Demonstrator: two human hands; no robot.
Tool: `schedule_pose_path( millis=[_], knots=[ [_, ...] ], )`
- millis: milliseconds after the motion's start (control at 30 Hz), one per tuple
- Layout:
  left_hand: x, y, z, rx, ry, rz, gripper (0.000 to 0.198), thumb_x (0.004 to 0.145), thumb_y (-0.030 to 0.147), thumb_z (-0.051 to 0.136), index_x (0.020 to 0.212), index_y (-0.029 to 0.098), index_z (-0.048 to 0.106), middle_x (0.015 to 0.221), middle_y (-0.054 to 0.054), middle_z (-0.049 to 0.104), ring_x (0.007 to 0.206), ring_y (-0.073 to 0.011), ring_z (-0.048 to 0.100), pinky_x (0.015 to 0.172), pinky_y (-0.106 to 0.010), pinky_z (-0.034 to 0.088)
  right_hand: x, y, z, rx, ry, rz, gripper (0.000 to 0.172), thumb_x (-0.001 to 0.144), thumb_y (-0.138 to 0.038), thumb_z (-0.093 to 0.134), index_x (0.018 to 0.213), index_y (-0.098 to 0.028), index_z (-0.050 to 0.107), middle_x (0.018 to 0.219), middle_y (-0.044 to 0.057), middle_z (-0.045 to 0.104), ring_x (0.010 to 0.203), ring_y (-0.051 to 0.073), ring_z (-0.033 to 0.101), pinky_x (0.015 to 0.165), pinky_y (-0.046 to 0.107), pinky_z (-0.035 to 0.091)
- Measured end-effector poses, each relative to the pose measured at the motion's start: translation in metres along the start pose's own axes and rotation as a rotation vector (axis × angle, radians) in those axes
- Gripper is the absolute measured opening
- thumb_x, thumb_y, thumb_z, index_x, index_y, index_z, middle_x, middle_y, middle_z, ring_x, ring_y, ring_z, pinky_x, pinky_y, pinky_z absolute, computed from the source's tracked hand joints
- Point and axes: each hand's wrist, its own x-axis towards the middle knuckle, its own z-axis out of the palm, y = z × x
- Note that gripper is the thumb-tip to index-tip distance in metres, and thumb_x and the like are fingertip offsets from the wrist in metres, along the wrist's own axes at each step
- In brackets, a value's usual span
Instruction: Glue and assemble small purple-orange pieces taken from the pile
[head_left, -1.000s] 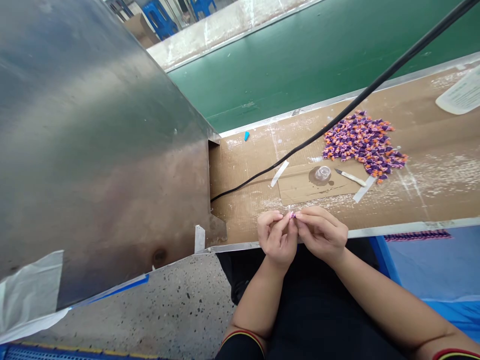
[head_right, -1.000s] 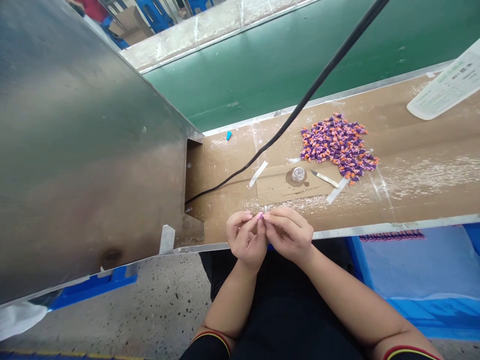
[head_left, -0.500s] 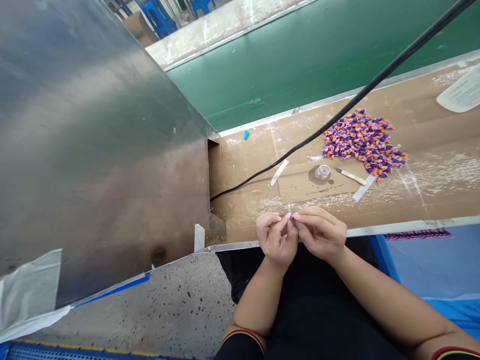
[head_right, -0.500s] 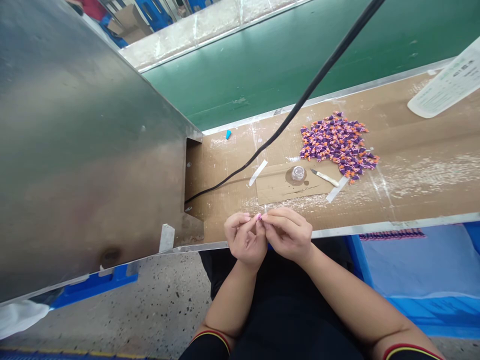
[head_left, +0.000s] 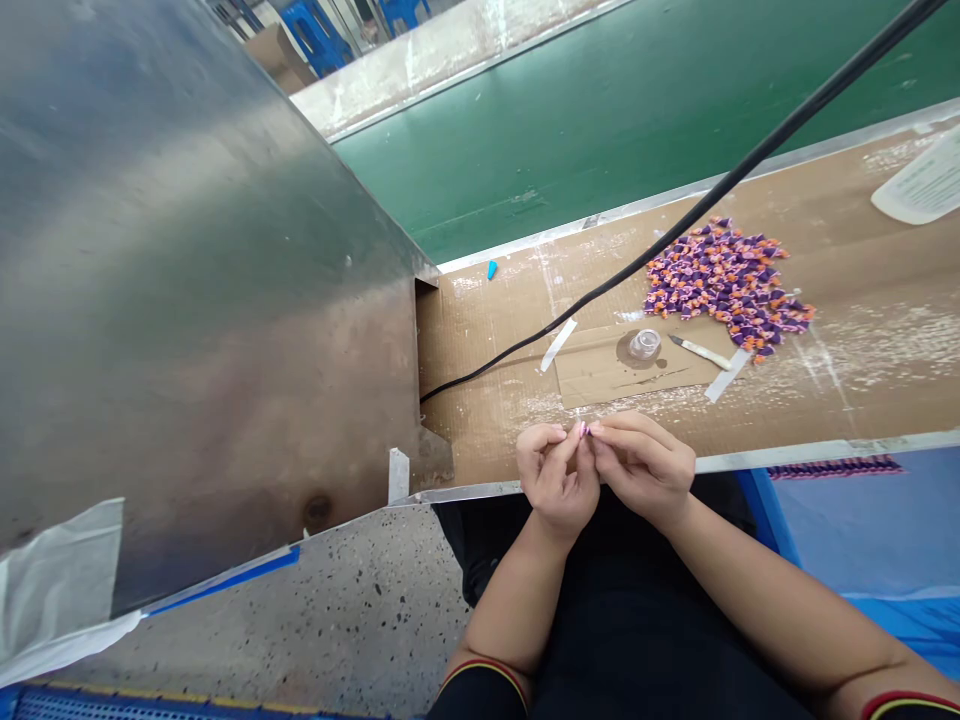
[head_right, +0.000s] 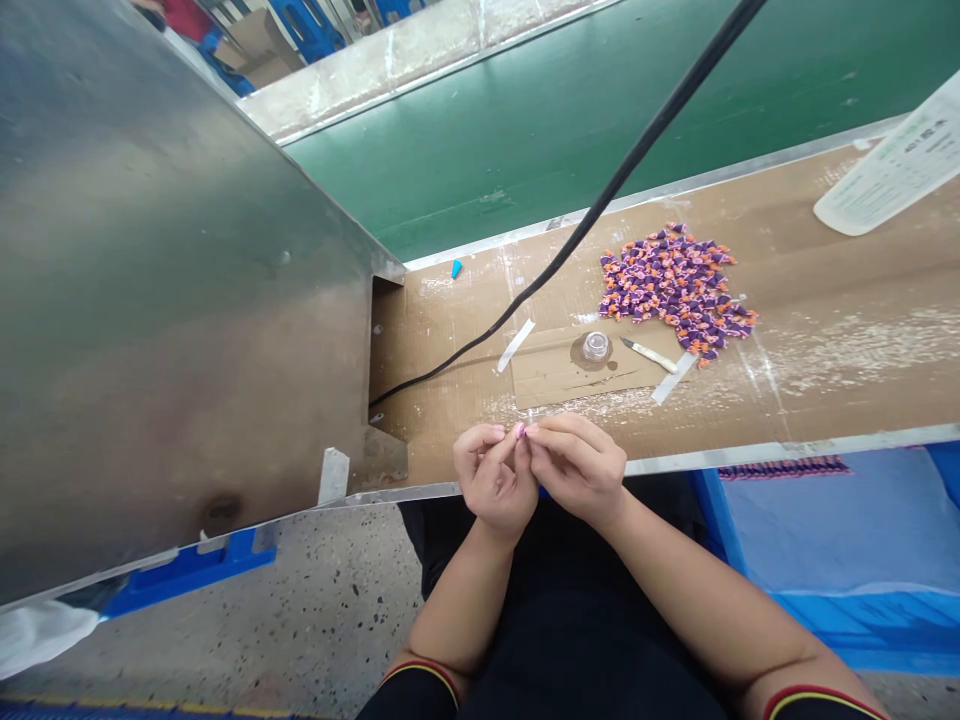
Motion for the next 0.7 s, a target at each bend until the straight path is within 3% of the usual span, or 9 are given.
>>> schedule_pose_path(
  millis=[300, 700],
  knots=[
    [0.0007, 0.0012, -0.0019, -0.011, -0.034, 0.000, 0.023, 0.098, 0.008, 0.067, 0.119, 0.017, 0.073, 0.105, -0.005, 0.057, 0.094, -0.0157, 0.067, 0.076, -0.029, 0.064, -0.0017, 0.0005, 0.0003, -0.010, 0.016, 0.004, 0.039, 0.091, -0.002, 0.073, 0.120, -0.028, 0.076, 0.095, 0.003, 0.080, 0.076, 0.018, 0.078, 0.069, 0.031, 0.070],
    [-0.0003, -0.0070, -0.0023, -0.143, -0.078, -0.193, 0.013, 0.103, 0.018, 0.062, 0.107, 0.019, 0.075, 0.114, -0.008, 0.061, 0.092, -0.0139, 0.069, 0.080, -0.030, 0.065, -0.0032, 0.0027, 0.0037, -0.017, -0.004, 0.030, 0.034, 0.090, -0.005, 0.076, 0.117, -0.026, 0.074, 0.098, 0.004, 0.079, 0.082, 0.018, 0.078, 0.075, 0.030, 0.068]
  ],
)
